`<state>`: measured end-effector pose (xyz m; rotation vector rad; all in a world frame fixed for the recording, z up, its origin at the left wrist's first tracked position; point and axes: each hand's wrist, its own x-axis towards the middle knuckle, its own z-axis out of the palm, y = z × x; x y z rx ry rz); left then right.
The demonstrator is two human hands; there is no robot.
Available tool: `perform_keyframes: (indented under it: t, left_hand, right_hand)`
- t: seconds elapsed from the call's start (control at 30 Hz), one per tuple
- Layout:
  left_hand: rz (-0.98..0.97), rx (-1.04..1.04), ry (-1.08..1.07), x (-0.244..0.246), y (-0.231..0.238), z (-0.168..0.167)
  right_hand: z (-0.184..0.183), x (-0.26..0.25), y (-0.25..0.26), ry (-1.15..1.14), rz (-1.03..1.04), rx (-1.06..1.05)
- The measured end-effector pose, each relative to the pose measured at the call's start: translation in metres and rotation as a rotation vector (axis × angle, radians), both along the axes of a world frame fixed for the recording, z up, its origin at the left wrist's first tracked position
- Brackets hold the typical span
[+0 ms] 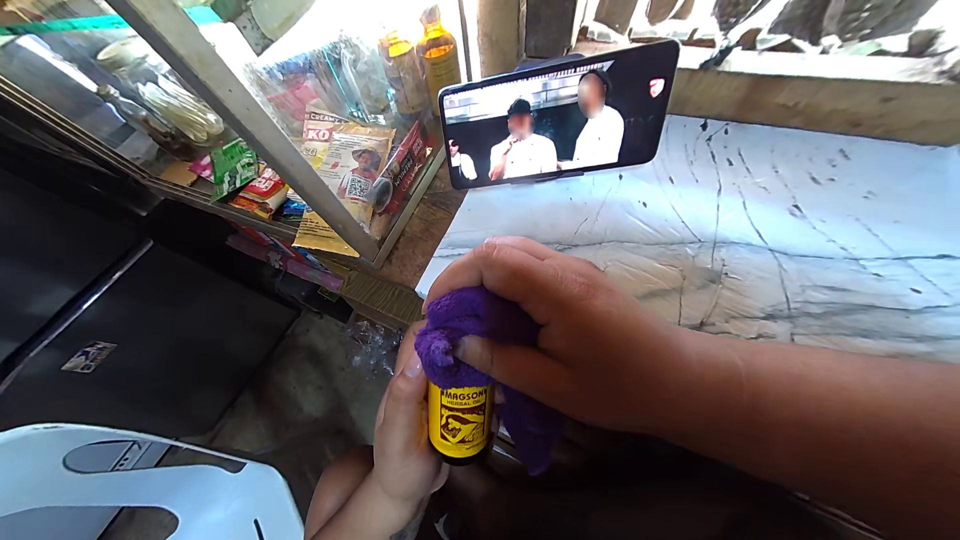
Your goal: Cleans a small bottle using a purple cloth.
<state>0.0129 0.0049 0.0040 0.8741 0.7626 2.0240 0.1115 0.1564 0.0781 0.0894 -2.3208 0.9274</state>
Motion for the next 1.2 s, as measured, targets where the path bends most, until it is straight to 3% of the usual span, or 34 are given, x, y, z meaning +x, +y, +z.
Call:
perform_keyframes:
  t: [0.2, 1.2]
  left_hand:
    - [-0.023, -0.019, 0.221, -0.0115, -0.0064, 0.004]
    - [-0.033, 0.013, 0.198, -0.0107, -0.0034, -0.002]
  right_hand:
    - [-0.0005, -0.0002, 0.0022, -0.015, -0.032, -0.034]
    - [-0.0005, 0.0001, 0.0023, -0.017, 0.014, 0.033]
